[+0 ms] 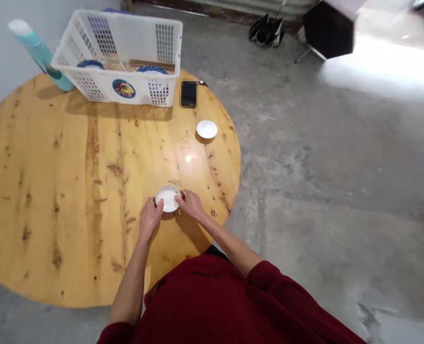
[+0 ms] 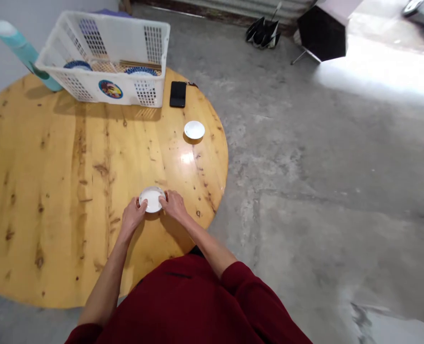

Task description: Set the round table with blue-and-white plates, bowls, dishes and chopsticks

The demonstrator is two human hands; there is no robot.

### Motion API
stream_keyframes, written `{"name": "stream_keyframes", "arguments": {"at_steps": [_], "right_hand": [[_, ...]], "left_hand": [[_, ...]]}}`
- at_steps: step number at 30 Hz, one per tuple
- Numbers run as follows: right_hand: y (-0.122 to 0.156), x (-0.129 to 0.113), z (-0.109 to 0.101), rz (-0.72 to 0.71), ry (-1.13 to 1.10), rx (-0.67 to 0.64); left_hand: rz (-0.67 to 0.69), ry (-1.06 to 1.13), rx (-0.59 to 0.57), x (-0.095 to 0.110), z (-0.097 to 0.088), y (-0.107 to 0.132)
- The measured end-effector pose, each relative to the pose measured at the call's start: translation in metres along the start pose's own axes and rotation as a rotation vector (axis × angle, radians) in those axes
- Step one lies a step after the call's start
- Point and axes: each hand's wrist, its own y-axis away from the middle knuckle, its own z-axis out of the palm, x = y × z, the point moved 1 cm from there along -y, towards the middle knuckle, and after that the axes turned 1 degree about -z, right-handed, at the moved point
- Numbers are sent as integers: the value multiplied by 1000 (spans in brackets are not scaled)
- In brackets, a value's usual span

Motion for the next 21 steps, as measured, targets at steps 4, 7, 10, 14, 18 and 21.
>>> {"name": "stream_keyframes", "arguments": {"at_steps": [4, 7, 10, 14, 18, 21], "right_hand": [[-5, -6, 5, 31, -88, -28], [-6, -7, 7, 47, -166, -7], [0, -1, 7, 35, -254, 12], [18, 19, 6, -19, -354, 62], [32, 46, -2, -52, -433, 93], [37, 64, -17, -61, -450, 81]], "left_hand": [[24, 69, -12, -3, 6, -12], [50, 244, 7, -5, 11, -15], [58, 418, -12, -8, 16, -8], [70, 515, -5, -3, 25, 14], [33, 512, 14, 21, 37, 39], [4, 471, 25, 44, 45, 53]]}}
